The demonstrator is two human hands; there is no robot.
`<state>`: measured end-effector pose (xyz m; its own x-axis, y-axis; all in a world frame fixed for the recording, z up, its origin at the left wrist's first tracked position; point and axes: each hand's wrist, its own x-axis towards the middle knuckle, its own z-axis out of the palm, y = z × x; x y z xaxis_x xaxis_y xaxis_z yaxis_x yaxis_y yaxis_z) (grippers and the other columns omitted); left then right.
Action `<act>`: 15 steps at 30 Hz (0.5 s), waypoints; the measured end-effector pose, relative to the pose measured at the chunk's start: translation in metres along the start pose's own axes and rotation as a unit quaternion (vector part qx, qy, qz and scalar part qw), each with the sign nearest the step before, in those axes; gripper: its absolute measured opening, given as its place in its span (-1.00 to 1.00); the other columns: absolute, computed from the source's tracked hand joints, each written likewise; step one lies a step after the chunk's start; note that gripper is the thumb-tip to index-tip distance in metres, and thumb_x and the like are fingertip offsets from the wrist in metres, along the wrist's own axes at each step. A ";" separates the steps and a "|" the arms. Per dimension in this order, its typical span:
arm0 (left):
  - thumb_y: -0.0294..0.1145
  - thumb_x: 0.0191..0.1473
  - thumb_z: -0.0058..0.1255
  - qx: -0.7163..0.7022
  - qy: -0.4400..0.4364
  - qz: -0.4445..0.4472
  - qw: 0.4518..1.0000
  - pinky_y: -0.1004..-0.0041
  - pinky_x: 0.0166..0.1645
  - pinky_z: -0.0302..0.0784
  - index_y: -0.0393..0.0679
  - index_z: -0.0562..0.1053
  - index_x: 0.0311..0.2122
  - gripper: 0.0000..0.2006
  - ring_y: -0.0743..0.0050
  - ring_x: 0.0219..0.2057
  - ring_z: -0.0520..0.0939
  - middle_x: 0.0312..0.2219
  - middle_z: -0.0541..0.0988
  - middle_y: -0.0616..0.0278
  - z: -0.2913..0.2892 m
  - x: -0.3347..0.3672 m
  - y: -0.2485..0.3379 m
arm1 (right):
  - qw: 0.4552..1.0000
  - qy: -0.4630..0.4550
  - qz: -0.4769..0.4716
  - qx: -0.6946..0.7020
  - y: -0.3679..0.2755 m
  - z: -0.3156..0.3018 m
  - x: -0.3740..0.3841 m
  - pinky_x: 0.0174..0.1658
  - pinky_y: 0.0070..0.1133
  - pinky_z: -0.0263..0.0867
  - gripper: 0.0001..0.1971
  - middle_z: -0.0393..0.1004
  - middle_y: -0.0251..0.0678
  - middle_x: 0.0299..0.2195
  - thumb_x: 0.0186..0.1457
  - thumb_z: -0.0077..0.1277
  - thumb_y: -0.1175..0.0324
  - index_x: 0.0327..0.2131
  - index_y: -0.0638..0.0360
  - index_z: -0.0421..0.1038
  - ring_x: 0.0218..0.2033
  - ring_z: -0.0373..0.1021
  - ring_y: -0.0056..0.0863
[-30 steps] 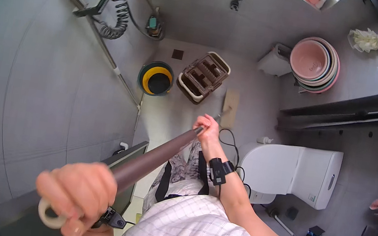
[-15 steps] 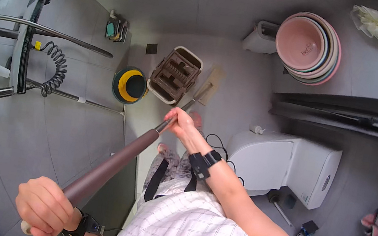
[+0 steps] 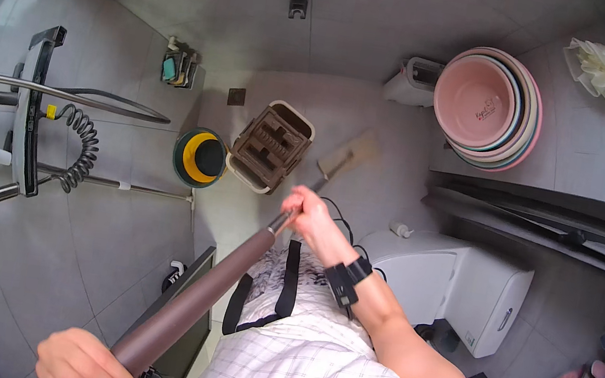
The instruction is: Mop the floor in a laundry and bathroom area.
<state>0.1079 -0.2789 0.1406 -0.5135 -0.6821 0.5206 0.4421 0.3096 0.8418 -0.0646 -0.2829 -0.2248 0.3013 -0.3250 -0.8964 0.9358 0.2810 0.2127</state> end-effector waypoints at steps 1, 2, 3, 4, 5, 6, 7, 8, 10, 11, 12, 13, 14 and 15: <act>-0.48 -0.21 -0.05 0.011 -0.019 0.024 0.999 0.52 -0.61 0.40 -0.14 0.25 -0.78 -0.78 0.56 -0.83 0.33 -0.87 0.28 0.36 0.004 0.007 -0.009 | 0.996 -0.017 -0.063 -0.062 -0.005 0.024 -0.002 -0.68 -0.56 0.14 -0.73 0.08 -0.44 -0.84 -0.03 -0.20 0.48 -0.74 0.08 0.06 -0.84 0.04 -0.58; -0.48 -0.21 -0.05 0.007 -0.025 0.020 0.999 0.52 -0.61 0.40 -0.14 0.25 -0.78 -0.78 0.56 -0.83 0.33 -0.87 0.28 0.36 0.008 0.014 -0.018 | 0.990 -0.073 -0.097 -0.066 -0.021 0.030 0.021 -0.71 -0.57 0.09 -0.71 0.08 -0.44 -0.84 -0.04 -0.17 0.45 -0.75 0.04 0.04 -0.84 0.03 -0.59; -0.46 -0.18 -0.03 0.038 -0.031 0.005 0.999 0.56 -0.63 0.41 -0.13 0.24 -0.82 -0.72 0.59 -0.85 0.33 -0.89 0.29 0.38 0.010 0.017 -0.029 | 0.988 -0.146 -0.003 0.042 -0.040 0.039 0.044 -0.73 -0.63 0.03 -0.68 0.07 -0.46 -0.84 -0.04 -0.17 0.45 -0.77 0.02 0.01 -0.84 0.02 -0.62; -0.43 -0.14 -0.01 0.069 -0.038 -0.009 0.997 0.60 -0.65 0.43 -0.11 0.23 -0.85 -0.66 0.63 -0.87 0.32 -0.90 0.31 0.40 0.012 0.018 -0.040 | 0.968 -0.204 0.077 0.127 -0.056 0.052 0.062 -0.74 -0.68 -0.02 -0.67 0.05 -0.48 -0.84 -0.03 -0.17 0.44 -0.78 0.02 0.00 -0.84 0.01 -0.66; -0.44 -0.21 0.00 0.098 -0.006 -0.025 0.995 0.59 -0.63 0.42 -0.10 0.23 -0.87 -0.69 0.62 -0.86 0.31 -0.90 0.30 0.39 0.018 0.018 -0.053 | 0.954 -0.222 0.105 0.172 -0.066 0.070 0.069 -0.75 -0.71 -0.03 -0.66 0.03 -0.51 -0.84 -0.02 -0.18 0.43 -0.78 0.02 -0.02 -0.83 -0.01 -0.68; -0.45 -0.28 0.01 0.098 0.011 -0.044 0.994 0.59 -0.61 0.40 -0.10 0.23 -0.88 -0.72 0.62 -0.85 0.31 -0.90 0.30 0.39 0.018 0.020 -0.079 | 0.944 -0.269 0.058 0.182 -0.093 0.068 0.079 -0.74 -0.70 -0.03 -0.66 0.07 -0.49 -0.83 -0.01 -0.19 0.43 -0.77 0.02 -0.02 -0.83 0.01 -0.69; -0.45 -0.41 -0.05 0.100 -0.001 -0.064 0.993 0.62 -0.63 0.32 -0.08 0.21 -0.87 -0.79 0.62 -0.86 0.26 -0.91 0.28 0.40 0.017 0.020 -0.095 | 0.963 -0.212 0.034 0.162 -0.112 0.076 0.095 -0.73 -0.68 0.01 -0.68 0.10 -0.46 -0.83 -0.02 -0.18 0.42 -0.77 0.04 0.02 -0.82 0.04 -0.64; -0.45 -0.41 -0.05 0.097 -0.006 -0.069 0.993 0.62 -0.63 0.32 -0.08 0.21 -0.87 -0.79 0.62 -0.86 0.26 -0.91 0.28 0.40 0.016 0.022 -0.098 | 0.979 -0.151 0.016 0.137 -0.116 0.086 0.100 -0.71 -0.65 0.04 -0.70 0.13 -0.43 -0.82 -0.03 -0.18 0.41 -0.77 0.07 0.06 -0.81 0.07 -0.60; -0.49 -0.50 -0.15 0.126 0.012 -0.085 0.988 0.62 -0.62 0.29 -0.08 0.18 -0.87 -0.86 0.62 -0.87 0.24 -0.92 0.26 0.41 0.012 0.024 -0.106 | 0.976 -0.071 -0.164 -0.128 -0.105 0.088 0.095 -0.66 -0.57 0.14 -0.77 0.21 -0.34 -0.79 -0.09 -0.17 0.39 -0.75 0.13 0.17 -0.76 0.17 -0.48; -0.49 -0.48 -0.16 0.143 0.032 -0.091 0.985 0.63 -0.62 0.28 -0.06 0.15 -0.88 -0.84 0.62 -0.87 0.22 -0.92 0.25 0.42 0.010 0.022 -0.096 | 0.970 -0.106 -0.123 -0.181 -0.097 0.092 0.094 -0.61 -0.49 0.20 -0.83 0.25 -0.27 -0.75 -0.15 -0.18 0.39 -0.73 0.15 0.24 -0.70 0.24 -0.38; -0.50 -0.49 -0.18 0.152 0.056 -0.084 0.983 0.63 -0.62 0.27 -0.05 0.16 -0.87 -0.85 0.64 -0.87 0.21 -0.92 0.25 0.44 0.016 0.021 -0.085 | 0.955 -0.139 -0.121 -0.232 -0.085 0.079 0.088 -0.59 -0.48 0.23 -0.84 0.28 -0.24 -0.72 -0.16 -0.21 0.40 -0.73 0.16 0.22 -0.65 0.26 -0.40; -0.51 -0.50 -0.19 0.123 0.054 -0.093 0.987 0.64 -0.63 0.26 -0.05 0.16 -0.87 -0.86 0.64 -0.87 0.21 -0.92 0.24 0.45 0.011 0.021 -0.081 | 0.971 -0.136 -0.103 -0.169 -0.083 0.061 0.085 -0.58 -0.47 0.24 -0.83 0.27 -0.25 -0.72 -0.15 -0.22 0.40 -0.73 0.16 0.21 -0.64 0.26 -0.40; -0.52 -0.51 -0.20 0.114 0.062 -0.102 0.986 0.65 -0.63 0.25 -0.05 0.17 -0.87 -0.87 0.65 -0.87 0.20 -0.92 0.24 0.46 0.006 0.020 -0.064 | 0.981 -0.142 -0.067 -0.118 -0.062 0.051 0.081 -0.57 -0.46 0.26 -0.83 0.26 -0.25 -0.73 -0.14 -0.22 0.40 -0.72 0.17 0.20 -0.64 0.25 -0.40; -0.52 -0.51 -0.20 0.113 0.061 -0.105 0.986 0.65 -0.63 0.25 -0.05 0.17 -0.87 -0.87 0.65 -0.87 0.20 -0.92 0.24 0.46 0.002 0.022 -0.052 | 0.985 -0.130 -0.062 -0.095 -0.047 0.040 0.069 -0.55 -0.48 0.24 -0.82 0.25 -0.27 -0.74 -0.11 -0.23 0.39 -0.71 0.14 0.19 -0.65 0.25 -0.40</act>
<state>0.0721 -0.3088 0.1081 -0.4774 -0.8176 0.3218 0.1537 0.2829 0.9468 -0.0802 -0.3546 -0.2812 0.2464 -0.5810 -0.7757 0.9247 0.3806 0.0087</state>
